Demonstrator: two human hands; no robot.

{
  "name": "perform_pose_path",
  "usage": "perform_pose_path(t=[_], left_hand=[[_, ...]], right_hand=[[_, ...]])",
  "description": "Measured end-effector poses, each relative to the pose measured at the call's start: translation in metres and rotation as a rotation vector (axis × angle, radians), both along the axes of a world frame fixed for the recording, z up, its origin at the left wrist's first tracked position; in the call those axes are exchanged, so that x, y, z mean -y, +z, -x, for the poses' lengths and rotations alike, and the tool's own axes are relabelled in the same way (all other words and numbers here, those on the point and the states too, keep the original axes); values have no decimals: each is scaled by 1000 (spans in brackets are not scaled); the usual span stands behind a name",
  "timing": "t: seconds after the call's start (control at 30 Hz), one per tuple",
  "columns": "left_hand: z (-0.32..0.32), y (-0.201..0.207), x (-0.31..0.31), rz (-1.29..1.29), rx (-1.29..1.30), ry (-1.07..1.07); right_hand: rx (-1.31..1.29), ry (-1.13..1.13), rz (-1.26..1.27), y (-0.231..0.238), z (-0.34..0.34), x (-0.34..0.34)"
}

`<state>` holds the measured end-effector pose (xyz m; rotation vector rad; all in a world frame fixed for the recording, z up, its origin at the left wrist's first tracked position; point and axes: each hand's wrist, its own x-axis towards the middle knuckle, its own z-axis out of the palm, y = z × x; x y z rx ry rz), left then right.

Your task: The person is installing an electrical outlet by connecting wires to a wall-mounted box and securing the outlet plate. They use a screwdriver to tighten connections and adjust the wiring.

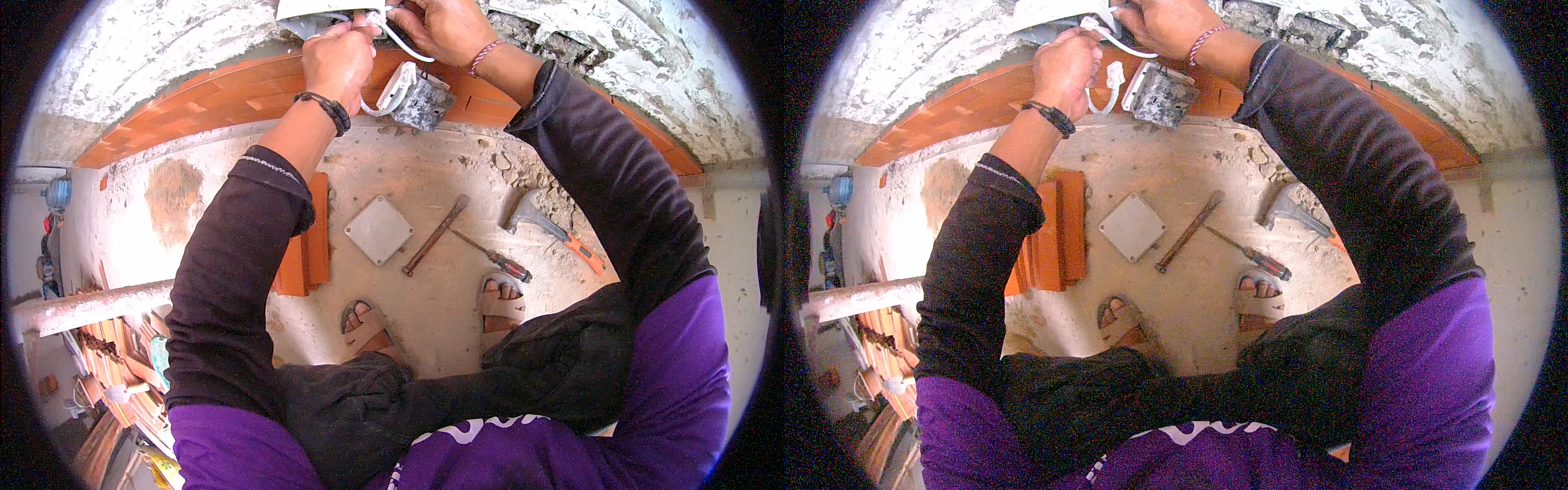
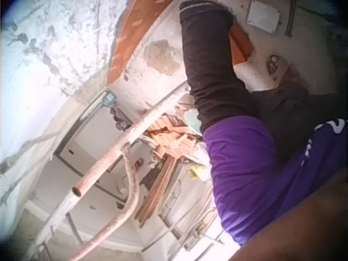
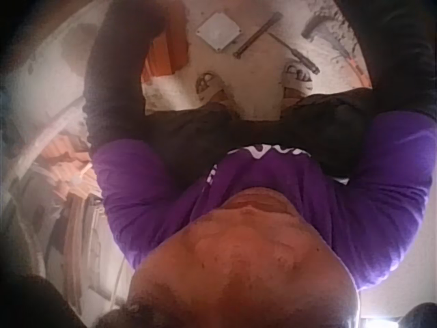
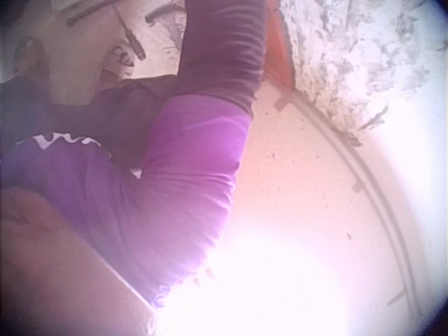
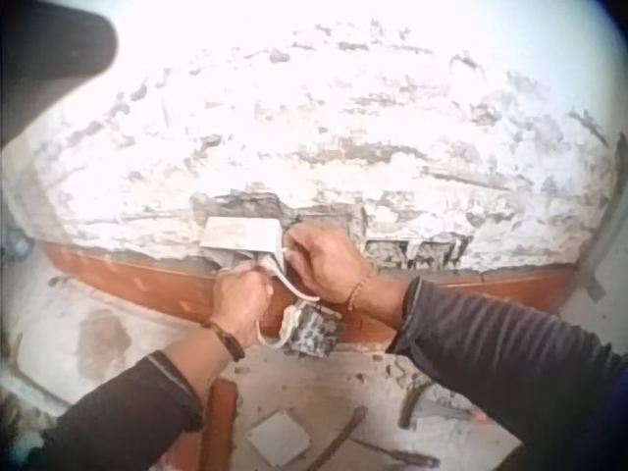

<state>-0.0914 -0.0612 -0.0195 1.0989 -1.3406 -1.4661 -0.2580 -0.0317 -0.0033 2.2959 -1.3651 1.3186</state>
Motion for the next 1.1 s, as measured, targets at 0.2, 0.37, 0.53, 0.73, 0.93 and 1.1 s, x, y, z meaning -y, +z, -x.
perform_pose_path(t=[0.2,0.37,0.53,0.73,0.93,1.1], left_hand=[[-6,-15,-6,151,121,-34],[-7,-22,-6,-22,-158,-125],[-6,-11,15,-138,-27,-210],[-13,-7,30,-176,60,-379],[-13,-2,5,-116,-29,-218],[-8,-14,9,112,87,-52]], right_hand=[[-22,43,36,0,1,2],[-6,64,28,-1,-1,1],[-35,53,35,-2,2,1],[-96,49,59,-3,4,2],[-172,77,66,-3,7,2],[-159,86,33,-2,8,2]])
